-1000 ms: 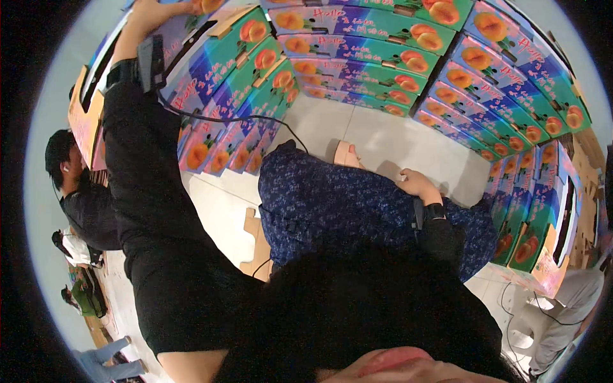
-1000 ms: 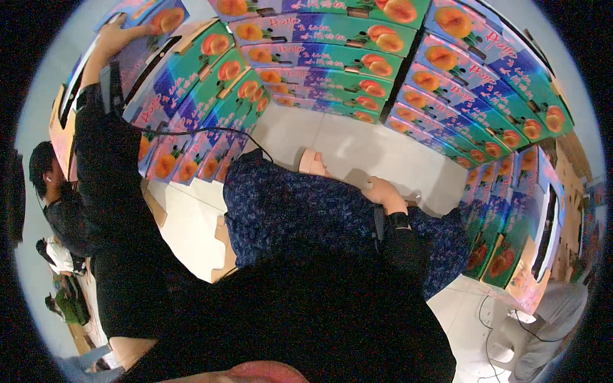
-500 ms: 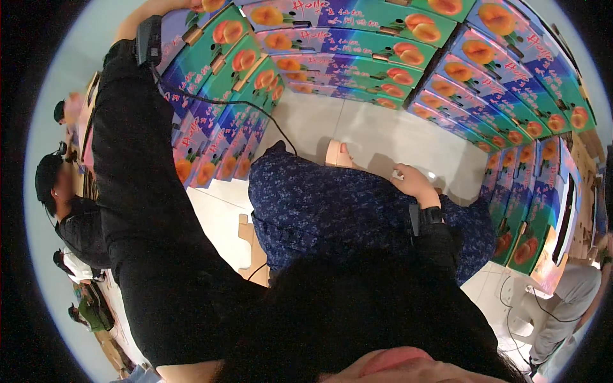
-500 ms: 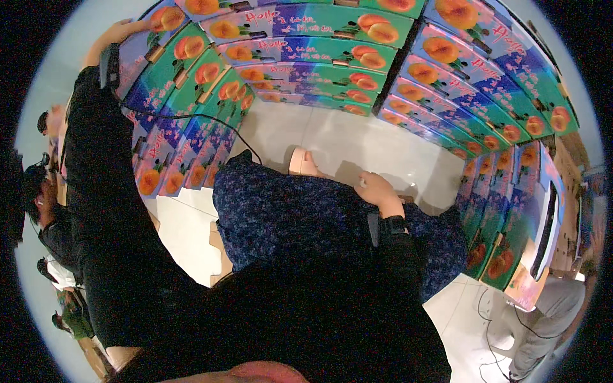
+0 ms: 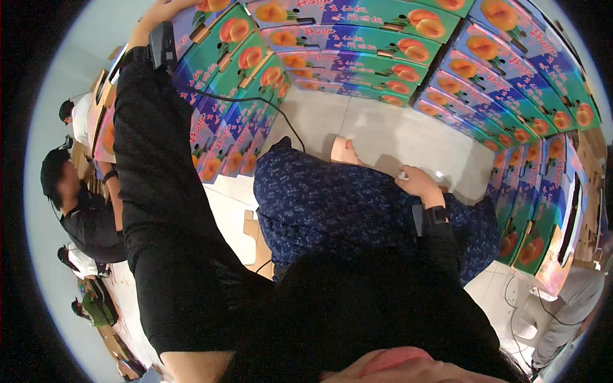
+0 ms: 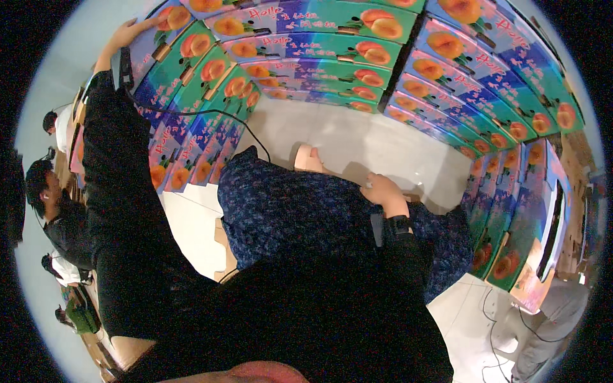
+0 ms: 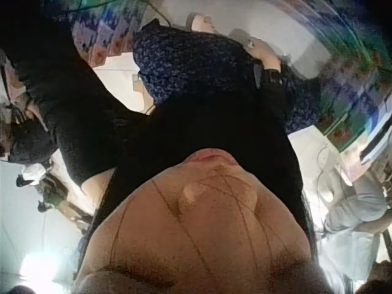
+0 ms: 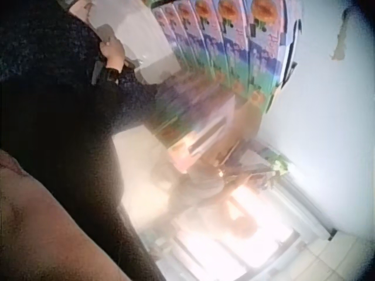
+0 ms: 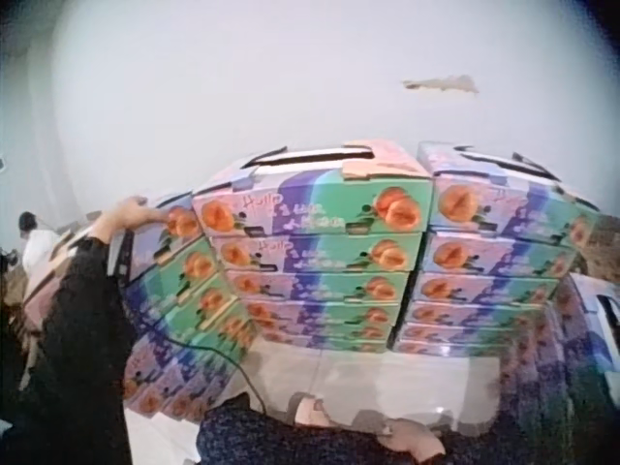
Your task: The person is stacking and organizing cardboard fruit boxes to create a display or storage structure.
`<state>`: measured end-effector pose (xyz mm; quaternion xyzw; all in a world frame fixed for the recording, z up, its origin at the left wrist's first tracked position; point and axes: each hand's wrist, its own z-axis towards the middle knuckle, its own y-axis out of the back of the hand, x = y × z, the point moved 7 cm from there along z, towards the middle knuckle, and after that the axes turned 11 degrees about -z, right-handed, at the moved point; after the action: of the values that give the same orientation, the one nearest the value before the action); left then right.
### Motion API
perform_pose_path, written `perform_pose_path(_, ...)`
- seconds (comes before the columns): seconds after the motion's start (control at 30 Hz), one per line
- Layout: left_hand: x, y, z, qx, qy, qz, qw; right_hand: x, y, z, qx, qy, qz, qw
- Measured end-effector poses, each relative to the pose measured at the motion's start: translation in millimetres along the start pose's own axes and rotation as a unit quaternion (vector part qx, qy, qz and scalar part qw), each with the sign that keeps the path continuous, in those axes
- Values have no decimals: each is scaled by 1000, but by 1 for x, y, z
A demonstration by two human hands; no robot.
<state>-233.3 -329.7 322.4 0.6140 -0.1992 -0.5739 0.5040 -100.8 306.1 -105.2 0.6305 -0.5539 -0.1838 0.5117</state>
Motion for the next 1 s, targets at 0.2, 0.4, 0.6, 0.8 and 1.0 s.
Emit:
perform_pose_path(0.2,-31,8,-28,-107,22,54,992,-2,-2,0,-4,17,-24,1000)
perform_pose_path(0.4,-95,30,-104,-312,-110,51,942,-2,-2,-2,2,15,-3,1000)
perform_pose_path(0.6,-148,15,-220,-435,-372,-102,813,-1,-3,-9,-5,19,6,1000)
perform_pose_path(0.8,-135,-45,-383,-454,-451,113,760,1,0,-4,-49,29,17,998)
perform_pose_path(1.0,-44,-49,-469,-612,-263,207,716,10,11,-2,-76,51,46,995)
